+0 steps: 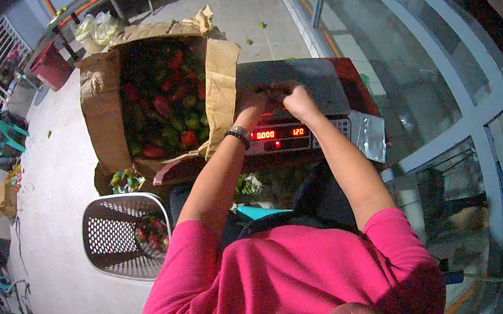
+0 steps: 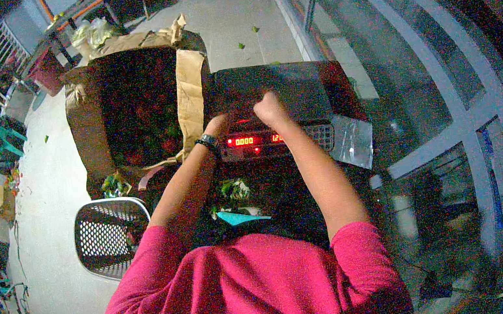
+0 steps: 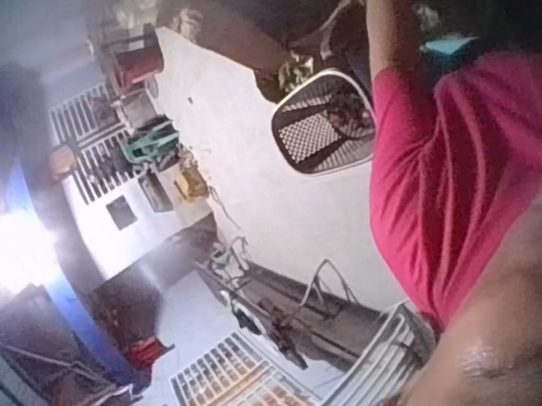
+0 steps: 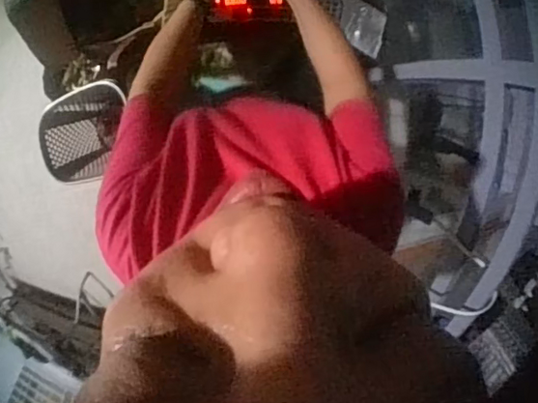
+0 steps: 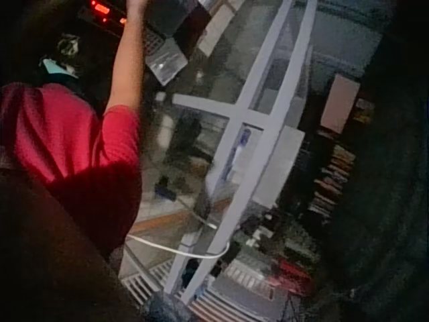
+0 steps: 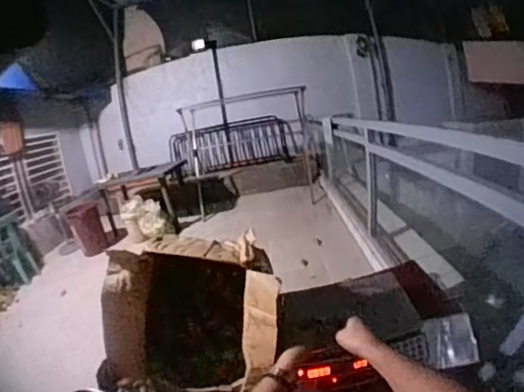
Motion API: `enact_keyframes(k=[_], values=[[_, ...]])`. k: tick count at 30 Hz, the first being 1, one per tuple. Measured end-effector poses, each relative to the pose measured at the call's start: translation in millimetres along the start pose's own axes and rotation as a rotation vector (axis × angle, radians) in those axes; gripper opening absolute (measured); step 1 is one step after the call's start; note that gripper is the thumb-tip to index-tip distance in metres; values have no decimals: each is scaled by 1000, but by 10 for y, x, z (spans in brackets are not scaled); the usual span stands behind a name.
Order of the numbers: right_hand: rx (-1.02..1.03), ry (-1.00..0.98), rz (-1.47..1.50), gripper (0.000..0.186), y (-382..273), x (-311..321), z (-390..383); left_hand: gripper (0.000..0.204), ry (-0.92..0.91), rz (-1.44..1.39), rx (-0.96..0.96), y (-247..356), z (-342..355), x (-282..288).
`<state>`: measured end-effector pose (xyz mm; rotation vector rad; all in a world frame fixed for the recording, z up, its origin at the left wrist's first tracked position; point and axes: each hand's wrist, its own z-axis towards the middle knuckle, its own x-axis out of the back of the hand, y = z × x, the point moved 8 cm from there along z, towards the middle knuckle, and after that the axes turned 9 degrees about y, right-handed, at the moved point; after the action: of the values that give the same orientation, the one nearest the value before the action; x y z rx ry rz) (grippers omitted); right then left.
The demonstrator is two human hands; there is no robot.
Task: The person sits on the floor and weighs red and green bell peppers from a cardboard box using a digital scale. They place the peppers into a plastic bag, tie it shut, and place the bag on the scale to record the weight.
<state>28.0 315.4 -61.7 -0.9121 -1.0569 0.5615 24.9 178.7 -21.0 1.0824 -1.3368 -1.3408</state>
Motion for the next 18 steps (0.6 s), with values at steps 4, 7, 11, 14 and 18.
enact_keyframes(k=[4, 7, 11, 14, 18], values=[[237, 28, -17, 20, -514, 48, -295, 15, 74, -11, 16, -206, 102, 101], [338, 170, -48, 22, -662, 224, -370, 15, 93, -2, 10, -219, 134, 44], [586, 455, -301, 21, -613, 238, -424, 16, 107, 13, 4, -230, 180, 23], [548, 519, -477, 23, -662, 206, -387, 17, 114, 28, 4, -238, 206, 13], [427, 286, -579, 24, -977, 237, -366, 17, 140, 37, 2, -286, 222, 61]])
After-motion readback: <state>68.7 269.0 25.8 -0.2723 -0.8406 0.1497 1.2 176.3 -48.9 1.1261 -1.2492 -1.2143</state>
